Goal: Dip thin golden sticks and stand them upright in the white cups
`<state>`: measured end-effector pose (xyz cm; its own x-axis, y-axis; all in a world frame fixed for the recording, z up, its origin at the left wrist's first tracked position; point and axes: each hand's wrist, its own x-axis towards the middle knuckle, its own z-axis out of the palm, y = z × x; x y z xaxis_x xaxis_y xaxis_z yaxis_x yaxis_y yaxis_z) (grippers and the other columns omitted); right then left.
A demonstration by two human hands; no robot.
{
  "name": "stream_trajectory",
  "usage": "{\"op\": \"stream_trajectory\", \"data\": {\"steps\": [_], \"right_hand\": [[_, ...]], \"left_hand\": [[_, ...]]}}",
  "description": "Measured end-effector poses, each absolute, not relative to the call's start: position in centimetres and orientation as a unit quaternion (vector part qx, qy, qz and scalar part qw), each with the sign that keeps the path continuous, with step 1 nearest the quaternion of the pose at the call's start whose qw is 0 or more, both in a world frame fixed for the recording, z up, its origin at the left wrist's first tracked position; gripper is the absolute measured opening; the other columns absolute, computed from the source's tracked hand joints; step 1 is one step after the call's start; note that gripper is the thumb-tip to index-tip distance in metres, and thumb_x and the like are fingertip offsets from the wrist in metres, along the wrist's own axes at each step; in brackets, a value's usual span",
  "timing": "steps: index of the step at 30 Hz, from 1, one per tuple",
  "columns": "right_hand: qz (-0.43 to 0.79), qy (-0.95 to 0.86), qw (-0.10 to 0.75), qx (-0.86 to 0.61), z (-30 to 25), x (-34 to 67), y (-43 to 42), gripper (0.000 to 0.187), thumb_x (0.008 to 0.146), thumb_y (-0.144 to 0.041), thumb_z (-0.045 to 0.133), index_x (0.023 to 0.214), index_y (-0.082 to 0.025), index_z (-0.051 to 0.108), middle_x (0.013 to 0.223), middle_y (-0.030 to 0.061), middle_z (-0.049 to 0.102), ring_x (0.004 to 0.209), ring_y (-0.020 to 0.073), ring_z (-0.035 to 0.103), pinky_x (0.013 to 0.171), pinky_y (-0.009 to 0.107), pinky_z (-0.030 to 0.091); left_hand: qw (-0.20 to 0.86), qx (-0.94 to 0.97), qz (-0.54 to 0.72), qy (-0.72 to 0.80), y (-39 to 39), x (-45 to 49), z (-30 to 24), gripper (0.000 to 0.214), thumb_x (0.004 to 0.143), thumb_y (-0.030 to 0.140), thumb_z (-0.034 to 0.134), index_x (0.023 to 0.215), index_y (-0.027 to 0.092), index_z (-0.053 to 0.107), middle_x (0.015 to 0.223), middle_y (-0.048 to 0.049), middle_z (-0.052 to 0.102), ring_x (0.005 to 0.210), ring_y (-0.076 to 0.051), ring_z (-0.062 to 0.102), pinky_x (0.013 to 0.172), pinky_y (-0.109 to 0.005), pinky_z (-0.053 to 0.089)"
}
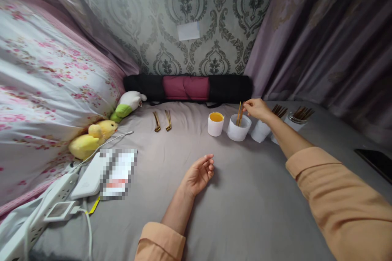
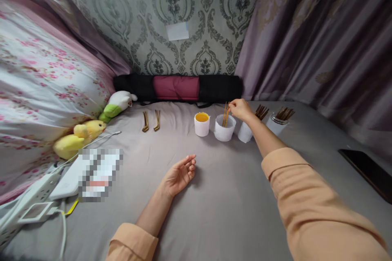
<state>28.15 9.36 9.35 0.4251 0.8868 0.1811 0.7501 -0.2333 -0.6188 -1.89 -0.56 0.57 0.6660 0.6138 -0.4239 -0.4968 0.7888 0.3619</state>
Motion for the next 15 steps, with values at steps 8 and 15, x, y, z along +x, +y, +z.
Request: {"op": "stream_trajectory", "data": {"steps": [8, 15], "right_hand": [[0.106, -0.517, 0.327, -0.784, 10.1, 27.6, 8.7, 0.019, 0.078, -0.022, 0.048, 0.084, -0.015, 0.065, 0.077, 0.0052, 0.069, 0.041, 0.0069, 0.053, 0.043, 0.018, 0.041], [0.093, -0.503, 0.34, -0.789, 10.5, 27.6, 8.5, 0.022, 0.077, -0.021, 0.048, 0.087, -0.013, 0.066, 0.076, 0.006, 0.069, 0.041, 0.0078, 0.053, 0.044, 0.02, 0.041]], "left_hand": [[0.908, 0.111, 0.311, 0.259, -0.5, -1.9, 0.3, 0.016, 0.078, 0.017, 0.056, 0.091, 0.009, 0.059, 0.072, -0.003, 0.056, 0.057, -0.006, 0.051, 0.049, -0.016, 0.04], [0.91, 0.113, 0.31, 0.252, -0.4, -2.0, 0.1, 0.016, 0.078, 0.018, 0.056, 0.091, 0.009, 0.059, 0.073, -0.0035, 0.056, 0.058, -0.006, 0.051, 0.05, -0.016, 0.041]]}}
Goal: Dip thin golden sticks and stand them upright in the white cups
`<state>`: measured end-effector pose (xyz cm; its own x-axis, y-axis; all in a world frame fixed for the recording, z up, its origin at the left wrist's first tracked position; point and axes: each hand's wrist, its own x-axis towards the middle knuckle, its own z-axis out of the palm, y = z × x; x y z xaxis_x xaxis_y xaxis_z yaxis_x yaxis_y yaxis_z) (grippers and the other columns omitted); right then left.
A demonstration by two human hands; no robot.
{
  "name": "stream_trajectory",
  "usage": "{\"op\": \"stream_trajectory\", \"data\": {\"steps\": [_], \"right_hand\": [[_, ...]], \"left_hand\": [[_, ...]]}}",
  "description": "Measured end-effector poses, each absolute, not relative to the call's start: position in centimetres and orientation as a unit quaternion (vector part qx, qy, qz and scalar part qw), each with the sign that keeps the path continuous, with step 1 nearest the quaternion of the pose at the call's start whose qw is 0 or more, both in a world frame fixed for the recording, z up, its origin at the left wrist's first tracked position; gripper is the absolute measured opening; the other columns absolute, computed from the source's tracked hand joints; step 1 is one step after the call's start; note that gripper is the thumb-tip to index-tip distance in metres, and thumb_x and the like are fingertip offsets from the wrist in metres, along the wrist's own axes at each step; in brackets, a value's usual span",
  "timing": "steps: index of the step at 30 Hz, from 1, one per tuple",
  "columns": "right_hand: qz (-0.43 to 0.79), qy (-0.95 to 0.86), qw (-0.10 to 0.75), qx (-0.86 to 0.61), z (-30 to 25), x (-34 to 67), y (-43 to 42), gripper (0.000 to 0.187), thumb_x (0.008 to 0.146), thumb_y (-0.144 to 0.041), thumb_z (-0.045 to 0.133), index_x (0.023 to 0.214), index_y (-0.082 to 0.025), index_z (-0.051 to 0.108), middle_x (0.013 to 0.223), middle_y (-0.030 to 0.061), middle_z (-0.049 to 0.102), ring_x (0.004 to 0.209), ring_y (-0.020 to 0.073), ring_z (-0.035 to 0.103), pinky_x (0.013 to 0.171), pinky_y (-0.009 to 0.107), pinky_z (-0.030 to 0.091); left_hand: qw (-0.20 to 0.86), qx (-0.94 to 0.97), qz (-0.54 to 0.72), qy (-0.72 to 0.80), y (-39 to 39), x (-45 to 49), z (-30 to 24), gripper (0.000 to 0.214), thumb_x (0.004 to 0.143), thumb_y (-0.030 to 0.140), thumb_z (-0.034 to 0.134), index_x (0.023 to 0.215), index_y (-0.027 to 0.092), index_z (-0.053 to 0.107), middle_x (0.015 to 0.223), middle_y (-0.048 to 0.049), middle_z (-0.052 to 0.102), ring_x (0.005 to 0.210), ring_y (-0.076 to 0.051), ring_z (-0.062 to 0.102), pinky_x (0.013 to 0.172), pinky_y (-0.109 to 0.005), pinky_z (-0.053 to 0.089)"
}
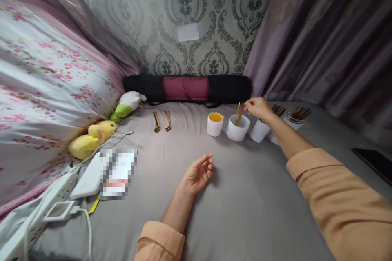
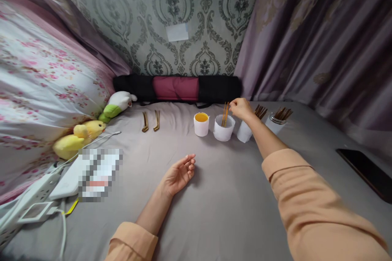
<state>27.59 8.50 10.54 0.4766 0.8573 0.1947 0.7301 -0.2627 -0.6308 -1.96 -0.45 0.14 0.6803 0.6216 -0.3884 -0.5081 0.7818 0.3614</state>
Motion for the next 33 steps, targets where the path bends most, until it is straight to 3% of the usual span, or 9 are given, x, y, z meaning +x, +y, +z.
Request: {"op": "stream_trajectory", "data": {"steps": [10, 16, 33], "right_hand": [[0.061, -0.498, 0.353, -0.79, 10.9, 27.6, 7.6, 0.022, 0.077, -0.023, 0.048, 0.081, -0.014, 0.067, 0.069, 0.0035, 0.068, 0.042, 0.009, 0.055, 0.05, 0.021, 0.042], [0.066, -0.49, 0.387, -0.778, 11.3, 27.1, 6.8, 0.022, 0.077, -0.024, 0.048, 0.08, -0.013, 0.066, 0.069, 0.0051, 0.068, 0.04, 0.008, 0.052, 0.043, 0.019, 0.038], [0.197, -0.495, 0.508, -0.676, 11.5, 22.3, 1.9, 0.03, 0.077, -0.044, 0.051, 0.07, -0.016, 0.06, 0.06, 0.0034, 0.059, 0.039, 0.007, 0.044, 0.039, 0.021, 0.035]], "left_hand": [[0.91, 0.11, 0.312, 0.25, -0.5, -2.0, 0.2, 0.016, 0.078, 0.017, 0.055, 0.092, 0.008, 0.058, 0.073, -0.0035, 0.057, 0.058, -0.006, 0.052, 0.05, -0.017, 0.042], [0.91, 0.113, 0.313, 0.246, -0.5, -2.0, 0.1, 0.016, 0.079, 0.017, 0.055, 0.092, 0.008, 0.058, 0.073, -0.0033, 0.057, 0.058, -0.006, 0.052, 0.051, -0.017, 0.042], [0.913, 0.092, 0.316, 0.242, -0.6, -2.3, 0.1, 0.014, 0.077, 0.017, 0.056, 0.088, 0.009, 0.06, 0.07, -0.0032, 0.057, 0.056, -0.006, 0.051, 0.05, -0.017, 0.04]]}}
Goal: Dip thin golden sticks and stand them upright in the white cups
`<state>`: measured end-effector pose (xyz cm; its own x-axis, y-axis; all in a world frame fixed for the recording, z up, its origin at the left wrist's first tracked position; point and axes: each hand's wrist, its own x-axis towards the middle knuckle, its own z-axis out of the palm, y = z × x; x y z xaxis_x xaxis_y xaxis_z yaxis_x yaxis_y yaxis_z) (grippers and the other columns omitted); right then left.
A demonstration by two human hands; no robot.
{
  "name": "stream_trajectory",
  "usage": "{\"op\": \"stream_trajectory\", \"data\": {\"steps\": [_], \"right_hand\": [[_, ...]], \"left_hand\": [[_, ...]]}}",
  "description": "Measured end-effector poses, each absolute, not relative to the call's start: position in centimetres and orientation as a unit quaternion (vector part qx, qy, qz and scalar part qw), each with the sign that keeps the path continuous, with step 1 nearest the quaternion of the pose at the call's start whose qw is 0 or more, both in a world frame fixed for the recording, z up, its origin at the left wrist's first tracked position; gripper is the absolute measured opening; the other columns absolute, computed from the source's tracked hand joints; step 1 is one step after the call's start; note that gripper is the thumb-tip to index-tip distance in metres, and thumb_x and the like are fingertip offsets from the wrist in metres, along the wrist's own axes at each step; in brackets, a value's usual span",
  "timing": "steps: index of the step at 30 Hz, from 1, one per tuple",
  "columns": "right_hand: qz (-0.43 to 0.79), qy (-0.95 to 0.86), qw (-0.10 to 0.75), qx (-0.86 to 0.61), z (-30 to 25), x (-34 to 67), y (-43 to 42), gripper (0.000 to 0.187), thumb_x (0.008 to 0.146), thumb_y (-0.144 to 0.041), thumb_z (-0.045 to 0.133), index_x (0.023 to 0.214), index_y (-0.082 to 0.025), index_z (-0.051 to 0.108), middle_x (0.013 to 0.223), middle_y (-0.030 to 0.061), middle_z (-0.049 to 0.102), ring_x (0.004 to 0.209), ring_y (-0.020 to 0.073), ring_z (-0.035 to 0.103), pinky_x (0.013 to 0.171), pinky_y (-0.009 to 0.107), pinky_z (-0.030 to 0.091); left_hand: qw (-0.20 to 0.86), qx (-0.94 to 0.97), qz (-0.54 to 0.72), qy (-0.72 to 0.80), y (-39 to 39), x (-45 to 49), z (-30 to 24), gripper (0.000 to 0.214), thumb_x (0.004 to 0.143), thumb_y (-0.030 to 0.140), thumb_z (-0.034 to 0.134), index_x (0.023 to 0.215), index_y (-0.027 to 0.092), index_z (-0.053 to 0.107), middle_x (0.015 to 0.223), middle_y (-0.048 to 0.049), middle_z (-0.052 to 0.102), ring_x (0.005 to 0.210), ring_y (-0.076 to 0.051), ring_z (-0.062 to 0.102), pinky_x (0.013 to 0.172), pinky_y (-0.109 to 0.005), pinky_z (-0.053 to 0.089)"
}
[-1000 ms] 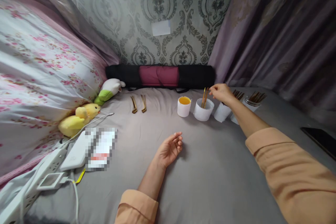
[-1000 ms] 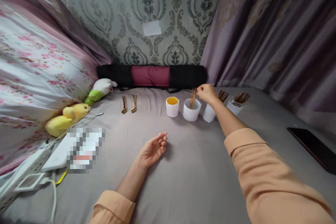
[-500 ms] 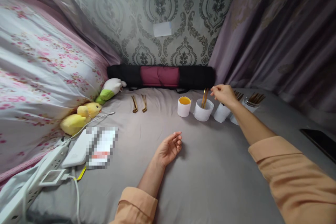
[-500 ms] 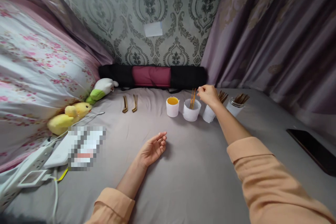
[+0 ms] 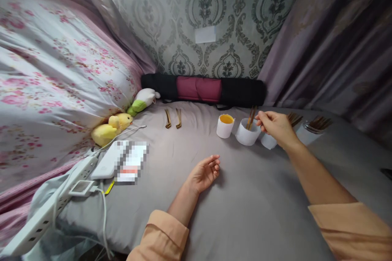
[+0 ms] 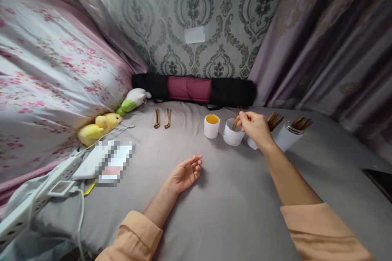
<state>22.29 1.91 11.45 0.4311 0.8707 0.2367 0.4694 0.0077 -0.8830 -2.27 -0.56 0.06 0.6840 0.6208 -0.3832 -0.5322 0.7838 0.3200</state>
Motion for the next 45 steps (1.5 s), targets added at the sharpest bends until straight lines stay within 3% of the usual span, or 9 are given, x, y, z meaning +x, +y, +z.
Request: {"op": "stream_trajectory", "data": {"steps": [23, 34, 45], "right_hand": [[0.356, -0.473, 0.487, -0.642, 4.8, 16.1, -0.7, 0.041, 0.073, -0.054, 0.05, 0.071, -0.014, 0.057, 0.054, 0.0004, 0.053, 0.039, 0.0069, 0.042, 0.034, 0.019, 0.028], [0.323, -0.478, 0.49, -0.654, -0.4, 14.7, -0.5, 0.045, 0.076, -0.058, 0.043, 0.069, -0.015, 0.056, 0.05, -0.0006, 0.051, 0.04, 0.0099, 0.045, 0.04, 0.021, 0.034], [0.272, -0.515, 0.479, -0.657, -1.9, 14.7, -0.9, 0.046, 0.078, -0.058, 0.039, 0.068, -0.017, 0.057, 0.052, 0.0018, 0.054, 0.044, 0.0124, 0.048, 0.043, 0.022, 0.037]], "left_hand": [[0.911, 0.094, 0.318, 0.246, -0.5, -2.3, 0.0, 0.013, 0.078, 0.018, 0.056, 0.086, 0.009, 0.06, 0.071, -0.0037, 0.057, 0.056, -0.006, 0.051, 0.051, -0.017, 0.04], [0.911, 0.097, 0.325, 0.234, -0.6, -2.3, -0.1, 0.014, 0.077, 0.017, 0.056, 0.087, 0.009, 0.06, 0.072, -0.0042, 0.058, 0.057, -0.007, 0.052, 0.051, -0.017, 0.04], [0.907, 0.108, 0.326, 0.245, -0.5, -2.1, 0.0, 0.012, 0.077, 0.016, 0.056, 0.086, 0.01, 0.06, 0.072, -0.003, 0.058, 0.057, -0.006, 0.052, 0.051, -0.016, 0.041]]}}
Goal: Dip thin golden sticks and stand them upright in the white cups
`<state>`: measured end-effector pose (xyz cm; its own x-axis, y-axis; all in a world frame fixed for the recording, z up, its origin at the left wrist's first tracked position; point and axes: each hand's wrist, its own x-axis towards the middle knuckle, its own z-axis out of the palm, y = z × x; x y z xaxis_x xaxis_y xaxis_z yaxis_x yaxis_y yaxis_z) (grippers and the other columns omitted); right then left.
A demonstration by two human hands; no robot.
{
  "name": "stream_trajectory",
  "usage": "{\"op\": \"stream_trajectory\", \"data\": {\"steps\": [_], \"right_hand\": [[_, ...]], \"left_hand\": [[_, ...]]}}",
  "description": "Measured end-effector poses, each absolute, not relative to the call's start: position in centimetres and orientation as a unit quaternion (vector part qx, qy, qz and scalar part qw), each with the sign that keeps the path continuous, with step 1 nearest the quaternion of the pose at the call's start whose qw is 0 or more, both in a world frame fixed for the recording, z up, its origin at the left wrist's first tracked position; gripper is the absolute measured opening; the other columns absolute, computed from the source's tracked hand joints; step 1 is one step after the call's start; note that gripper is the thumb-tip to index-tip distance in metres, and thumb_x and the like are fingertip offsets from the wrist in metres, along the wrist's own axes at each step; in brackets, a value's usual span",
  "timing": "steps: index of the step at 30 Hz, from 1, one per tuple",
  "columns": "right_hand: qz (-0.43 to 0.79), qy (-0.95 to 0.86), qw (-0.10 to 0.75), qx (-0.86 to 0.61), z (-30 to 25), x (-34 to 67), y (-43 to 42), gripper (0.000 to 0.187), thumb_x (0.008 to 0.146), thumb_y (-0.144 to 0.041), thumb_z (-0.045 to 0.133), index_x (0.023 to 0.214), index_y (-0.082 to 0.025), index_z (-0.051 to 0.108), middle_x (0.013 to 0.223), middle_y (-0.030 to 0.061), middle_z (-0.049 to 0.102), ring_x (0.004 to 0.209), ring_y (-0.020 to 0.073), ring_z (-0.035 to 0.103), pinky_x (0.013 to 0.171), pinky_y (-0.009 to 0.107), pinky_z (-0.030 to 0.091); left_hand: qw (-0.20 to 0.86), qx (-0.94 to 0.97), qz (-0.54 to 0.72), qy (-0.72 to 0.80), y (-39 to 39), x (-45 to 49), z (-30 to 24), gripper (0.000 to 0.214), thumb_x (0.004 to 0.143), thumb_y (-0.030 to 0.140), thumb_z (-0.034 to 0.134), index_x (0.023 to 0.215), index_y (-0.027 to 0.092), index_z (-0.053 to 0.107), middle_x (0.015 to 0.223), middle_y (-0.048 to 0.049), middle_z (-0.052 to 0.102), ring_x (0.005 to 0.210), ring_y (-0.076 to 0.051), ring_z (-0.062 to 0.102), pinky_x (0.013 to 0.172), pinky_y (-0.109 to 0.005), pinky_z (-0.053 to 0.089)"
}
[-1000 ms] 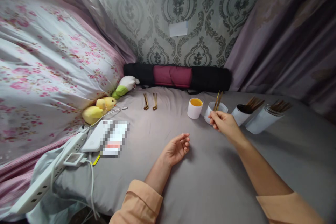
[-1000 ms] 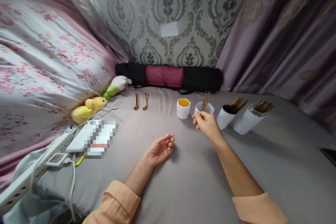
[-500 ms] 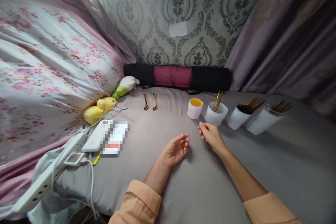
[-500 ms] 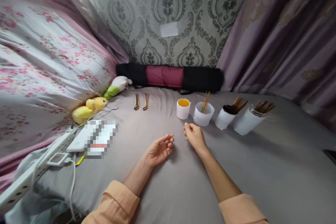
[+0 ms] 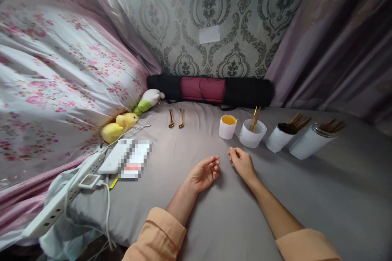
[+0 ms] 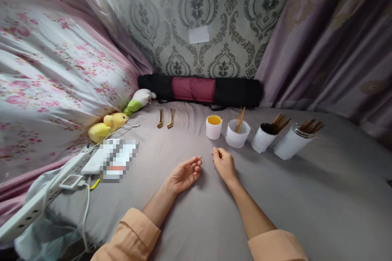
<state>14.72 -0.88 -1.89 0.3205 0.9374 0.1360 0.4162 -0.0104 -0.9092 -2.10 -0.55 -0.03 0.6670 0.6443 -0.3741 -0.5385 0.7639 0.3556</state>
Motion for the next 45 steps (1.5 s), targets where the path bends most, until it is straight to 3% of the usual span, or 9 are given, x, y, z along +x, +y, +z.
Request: {"op": "stream_trajectory", "data": {"steps": [16, 28, 35, 45], "right_hand": [[0.273, -0.524, 0.475, -0.652, -1.9, 14.7, -0.9, 0.045, 0.079, -0.057, 0.038, 0.069, -0.017, 0.057, 0.051, 0.0012, 0.054, 0.041, 0.0115, 0.047, 0.041, 0.022, 0.035], [0.271, -0.522, 0.471, -0.657, -2.1, 14.7, -0.8, 0.044, 0.079, -0.055, 0.039, 0.068, -0.017, 0.058, 0.05, 0.0011, 0.053, 0.04, 0.0115, 0.046, 0.04, 0.022, 0.034], [0.267, -0.526, 0.47, -0.656, -2.2, 14.7, -0.8, 0.043, 0.079, -0.054, 0.039, 0.068, -0.017, 0.058, 0.049, 0.0004, 0.053, 0.04, 0.0112, 0.045, 0.041, 0.022, 0.033], [0.257, -0.536, 0.452, -0.665, -2.3, 14.7, -0.7, 0.044, 0.081, -0.051, 0.038, 0.069, -0.015, 0.059, 0.051, 0.0016, 0.054, 0.043, 0.0111, 0.046, 0.043, 0.021, 0.033]], "left_hand": [[0.903, 0.104, 0.287, 0.303, 0.1, -1.7, 0.6, 0.008, 0.078, 0.015, 0.055, 0.082, 0.009, 0.058, 0.067, -0.0022, 0.057, 0.053, -0.005, 0.051, 0.048, -0.015, 0.039], [0.824, 0.183, 0.326, 0.426, 5.6, -3.9, 2.4, 0.005, 0.078, 0.009, 0.05, 0.077, 0.009, 0.055, 0.061, -0.0017, 0.055, 0.047, -0.005, 0.05, 0.044, -0.014, 0.041], [0.729, 0.267, 0.365, 0.514, 9.3, -5.3, 2.2, 0.005, 0.077, 0.007, 0.051, 0.073, 0.01, 0.053, 0.059, -0.0013, 0.054, 0.044, -0.004, 0.049, 0.043, -0.015, 0.04], [0.502, 0.439, 0.366, 0.649, 13.7, -7.5, 2.3, 0.006, 0.071, 0.012, 0.059, 0.074, 0.011, 0.055, 0.057, -0.001, 0.054, 0.042, -0.004, 0.046, 0.04, -0.015, 0.031]]}}
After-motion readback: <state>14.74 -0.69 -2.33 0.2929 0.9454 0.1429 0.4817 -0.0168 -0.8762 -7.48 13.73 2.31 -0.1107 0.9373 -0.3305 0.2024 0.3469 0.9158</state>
